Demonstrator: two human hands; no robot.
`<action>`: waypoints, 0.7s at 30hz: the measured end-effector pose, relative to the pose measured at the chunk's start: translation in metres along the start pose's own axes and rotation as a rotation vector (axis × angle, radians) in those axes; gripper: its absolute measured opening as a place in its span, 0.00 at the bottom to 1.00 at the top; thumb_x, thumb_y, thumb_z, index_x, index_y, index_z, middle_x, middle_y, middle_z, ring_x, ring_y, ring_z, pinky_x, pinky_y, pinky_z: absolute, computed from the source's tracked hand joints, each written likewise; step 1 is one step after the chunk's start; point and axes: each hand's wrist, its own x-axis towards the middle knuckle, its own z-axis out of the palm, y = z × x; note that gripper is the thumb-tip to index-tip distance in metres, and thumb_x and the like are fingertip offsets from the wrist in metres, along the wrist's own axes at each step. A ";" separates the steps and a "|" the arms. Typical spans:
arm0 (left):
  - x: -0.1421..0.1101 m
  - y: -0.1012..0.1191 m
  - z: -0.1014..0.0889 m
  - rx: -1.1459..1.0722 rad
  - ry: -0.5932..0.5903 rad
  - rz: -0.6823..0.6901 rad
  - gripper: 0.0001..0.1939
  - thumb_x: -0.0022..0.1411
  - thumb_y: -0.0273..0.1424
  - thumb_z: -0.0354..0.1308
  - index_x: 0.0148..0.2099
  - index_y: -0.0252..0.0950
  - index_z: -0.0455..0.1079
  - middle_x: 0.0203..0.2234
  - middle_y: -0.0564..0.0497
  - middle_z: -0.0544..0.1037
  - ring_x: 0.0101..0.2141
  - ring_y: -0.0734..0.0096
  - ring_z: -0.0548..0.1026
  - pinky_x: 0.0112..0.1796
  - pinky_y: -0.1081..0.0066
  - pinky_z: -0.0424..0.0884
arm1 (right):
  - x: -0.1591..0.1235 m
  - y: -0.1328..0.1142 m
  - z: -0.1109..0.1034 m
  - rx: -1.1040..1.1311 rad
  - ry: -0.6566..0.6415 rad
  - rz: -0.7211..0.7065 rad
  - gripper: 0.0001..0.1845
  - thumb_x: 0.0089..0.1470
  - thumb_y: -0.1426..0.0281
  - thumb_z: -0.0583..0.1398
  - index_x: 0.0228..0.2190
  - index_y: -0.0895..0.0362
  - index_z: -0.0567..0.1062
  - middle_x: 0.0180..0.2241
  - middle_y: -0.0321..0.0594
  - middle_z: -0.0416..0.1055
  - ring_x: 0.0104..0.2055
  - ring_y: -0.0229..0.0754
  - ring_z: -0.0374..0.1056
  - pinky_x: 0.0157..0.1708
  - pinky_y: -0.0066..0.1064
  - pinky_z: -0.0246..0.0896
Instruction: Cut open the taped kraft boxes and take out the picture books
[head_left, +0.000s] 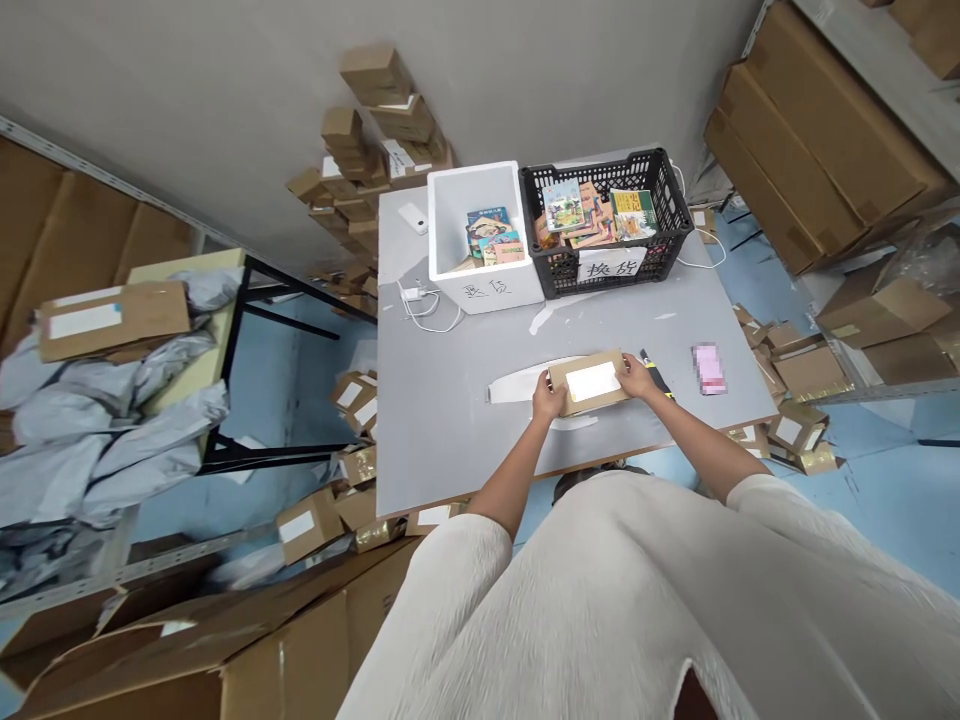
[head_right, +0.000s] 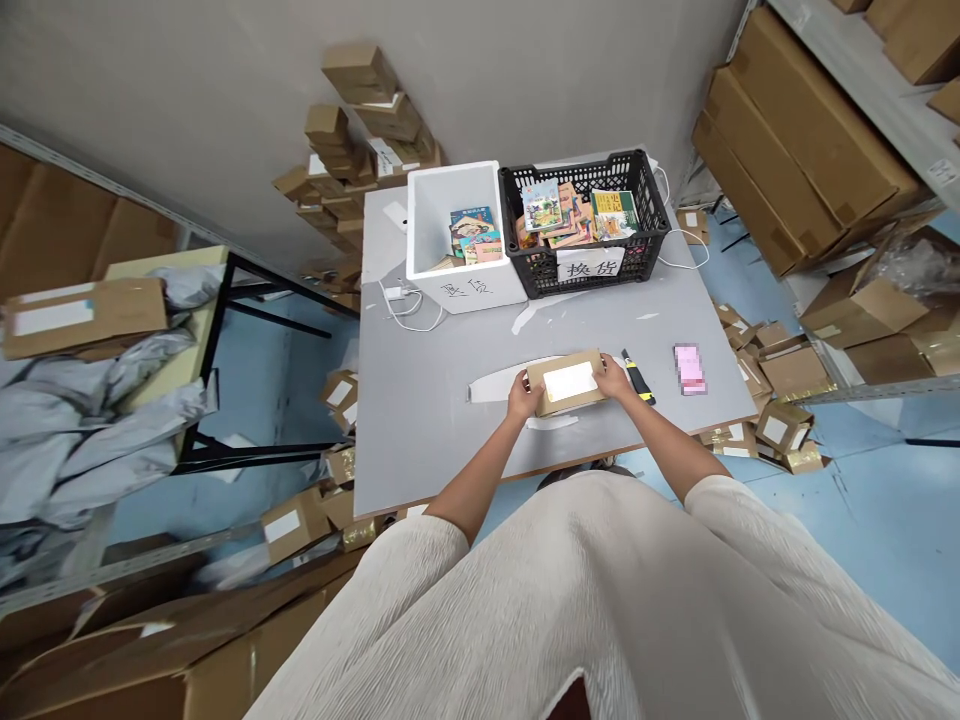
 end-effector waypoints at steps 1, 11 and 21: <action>0.000 0.002 0.000 0.004 -0.006 -0.008 0.41 0.61 0.31 0.71 0.74 0.40 0.64 0.58 0.39 0.82 0.54 0.54 0.81 0.57 0.57 0.75 | -0.001 0.000 0.000 0.005 0.003 0.008 0.36 0.52 0.74 0.64 0.63 0.53 0.74 0.61 0.48 0.79 0.58 0.52 0.77 0.61 0.44 0.72; 0.001 0.048 -0.007 -0.076 0.004 0.053 0.36 0.66 0.36 0.68 0.73 0.42 0.64 0.61 0.40 0.80 0.55 0.56 0.81 0.55 0.60 0.75 | 0.002 -0.011 -0.015 0.176 0.136 -0.013 0.30 0.60 0.61 0.64 0.63 0.51 0.74 0.62 0.47 0.77 0.59 0.51 0.76 0.65 0.47 0.68; 0.000 0.058 -0.011 -0.058 0.057 0.104 0.29 0.74 0.44 0.60 0.70 0.38 0.65 0.51 0.43 0.79 0.52 0.59 0.79 0.54 0.64 0.72 | 0.002 -0.012 -0.020 0.141 0.257 0.005 0.32 0.63 0.47 0.60 0.59 0.54 0.76 0.60 0.50 0.77 0.60 0.54 0.73 0.65 0.46 0.65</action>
